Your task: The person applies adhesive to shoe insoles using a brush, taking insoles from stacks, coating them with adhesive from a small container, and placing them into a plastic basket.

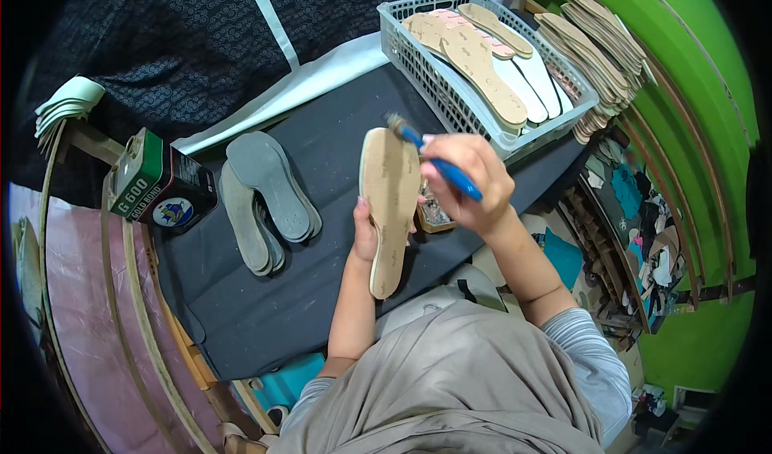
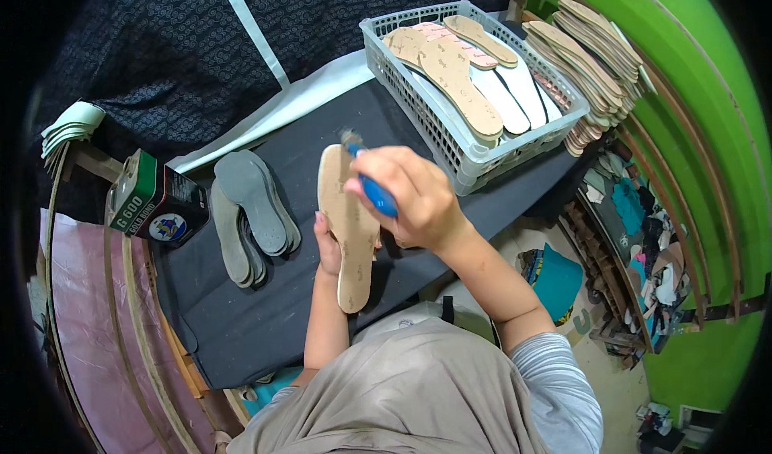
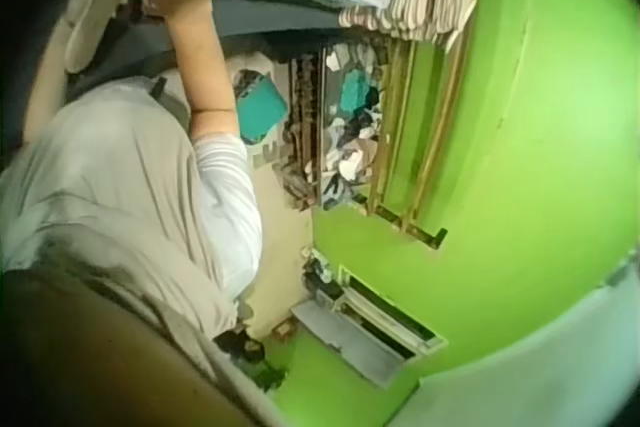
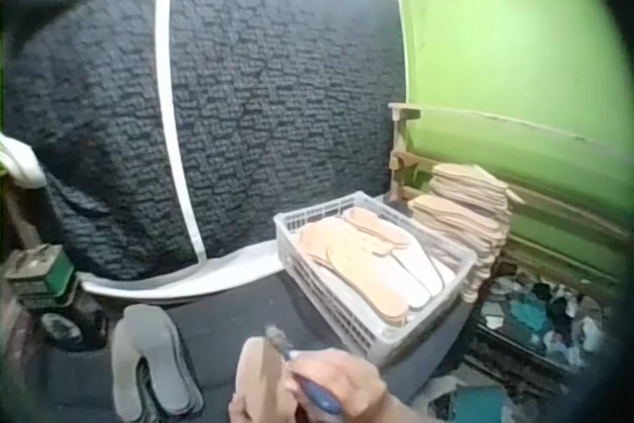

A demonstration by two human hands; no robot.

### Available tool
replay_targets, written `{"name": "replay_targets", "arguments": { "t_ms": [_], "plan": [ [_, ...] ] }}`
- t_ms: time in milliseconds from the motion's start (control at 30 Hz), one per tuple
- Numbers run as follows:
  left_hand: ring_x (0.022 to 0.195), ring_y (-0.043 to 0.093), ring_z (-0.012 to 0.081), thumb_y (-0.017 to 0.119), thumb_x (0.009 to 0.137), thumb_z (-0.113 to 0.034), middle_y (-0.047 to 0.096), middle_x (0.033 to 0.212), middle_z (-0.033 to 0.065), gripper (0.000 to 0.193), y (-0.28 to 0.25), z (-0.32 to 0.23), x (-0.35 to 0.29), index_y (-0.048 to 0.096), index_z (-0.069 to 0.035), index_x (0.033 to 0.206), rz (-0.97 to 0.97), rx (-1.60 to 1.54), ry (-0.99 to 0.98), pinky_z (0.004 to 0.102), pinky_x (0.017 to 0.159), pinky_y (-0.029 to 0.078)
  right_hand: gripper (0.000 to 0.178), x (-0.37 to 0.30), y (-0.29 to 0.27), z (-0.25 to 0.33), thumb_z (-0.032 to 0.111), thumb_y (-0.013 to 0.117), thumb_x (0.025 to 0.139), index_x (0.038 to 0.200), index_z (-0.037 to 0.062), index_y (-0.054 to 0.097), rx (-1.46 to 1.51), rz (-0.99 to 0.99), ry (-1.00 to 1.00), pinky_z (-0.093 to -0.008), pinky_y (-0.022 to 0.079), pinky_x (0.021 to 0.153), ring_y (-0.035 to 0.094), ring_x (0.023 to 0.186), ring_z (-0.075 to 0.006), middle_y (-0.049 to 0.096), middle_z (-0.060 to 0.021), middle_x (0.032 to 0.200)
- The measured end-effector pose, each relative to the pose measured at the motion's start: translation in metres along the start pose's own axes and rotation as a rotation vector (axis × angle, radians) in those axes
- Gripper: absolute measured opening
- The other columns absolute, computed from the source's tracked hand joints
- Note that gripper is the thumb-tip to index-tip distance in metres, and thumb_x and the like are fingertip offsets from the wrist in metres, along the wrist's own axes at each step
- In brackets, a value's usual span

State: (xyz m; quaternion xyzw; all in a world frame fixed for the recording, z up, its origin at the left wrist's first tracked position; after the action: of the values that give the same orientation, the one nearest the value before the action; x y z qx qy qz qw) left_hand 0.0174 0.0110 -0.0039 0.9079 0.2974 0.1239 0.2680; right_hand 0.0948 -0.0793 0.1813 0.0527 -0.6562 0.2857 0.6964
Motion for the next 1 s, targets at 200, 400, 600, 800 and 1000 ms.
{"name": "replay_targets", "arguments": {
  "t_ms": [200,400,600,800,1000],
  "plan": [
    [0.071,0.062,0.0159,0.034,0.078,-0.077,0.063,0.096,0.0118,0.089,0.000,-0.005,-0.001,0.049,-0.001,0.121,-0.088,-0.035,0.084,0.0256,0.054,0.050,0.027,-0.013,-0.002,0.017,0.007,0.069,0.076,0.099,-0.0014,0.058,0.057,0.043,-0.154,-0.0295,0.053,0.057,0.063,0.069,-0.0240,0.060,-0.0120,0.088],
    [0.066,0.062,0.0154,0.028,0.079,-0.078,0.062,0.099,0.0137,0.090,0.008,0.000,0.003,0.049,-0.001,0.121,-0.035,-0.035,0.061,0.0243,0.050,0.051,0.028,-0.013,-0.009,0.018,0.012,0.073,0.076,0.097,0.0002,0.058,0.051,0.028,-0.040,-0.0306,0.054,0.058,0.064,0.070,-0.0246,0.062,-0.0119,0.089],
    [0.067,0.061,0.0163,0.029,0.081,-0.076,0.063,0.093,0.0109,0.086,-0.002,0.010,0.003,0.051,-0.001,0.116,-0.141,-0.095,-0.014,0.0255,0.050,0.049,0.027,-0.017,-0.002,0.017,0.008,0.073,0.074,0.095,0.0008,0.058,0.116,0.054,-0.008,-0.0310,0.052,0.059,0.063,0.071,-0.0240,0.062,-0.0107,0.086],
    [0.073,0.061,0.0168,0.031,0.080,-0.077,0.062,0.099,0.0153,0.089,0.007,0.004,0.005,0.047,-0.001,0.123,-0.117,-0.180,-0.022,0.0279,0.060,0.052,0.022,-0.030,0.001,0.021,0.009,0.071,0.075,0.092,0.0006,0.061,0.232,0.117,0.003,-0.0305,0.053,0.062,0.064,0.070,-0.0221,0.065,-0.0098,0.083],
    [0.065,0.062,0.0195,0.026,0.083,-0.074,0.061,0.100,0.0185,0.086,0.002,0.011,0.006,0.042,-0.003,0.128,0.031,-0.241,0.030,0.0260,0.053,0.052,0.019,-0.021,-0.012,-0.010,0.007,0.069,0.076,0.092,0.0013,0.060,0.041,-0.042,0.128,-0.0317,0.052,0.060,0.063,0.068,-0.0246,0.064,-0.0096,0.084]
  ]
}}
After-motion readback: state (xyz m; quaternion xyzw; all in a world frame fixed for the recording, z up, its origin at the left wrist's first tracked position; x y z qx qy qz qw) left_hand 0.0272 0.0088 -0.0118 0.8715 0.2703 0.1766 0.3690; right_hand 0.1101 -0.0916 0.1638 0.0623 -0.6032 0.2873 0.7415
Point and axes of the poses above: each hand's wrist, its own x-axis towards the middle knuckle, its own y-axis out of the palm, z = x × y, the point moved 8 cm from there along x, towards the middle knuckle
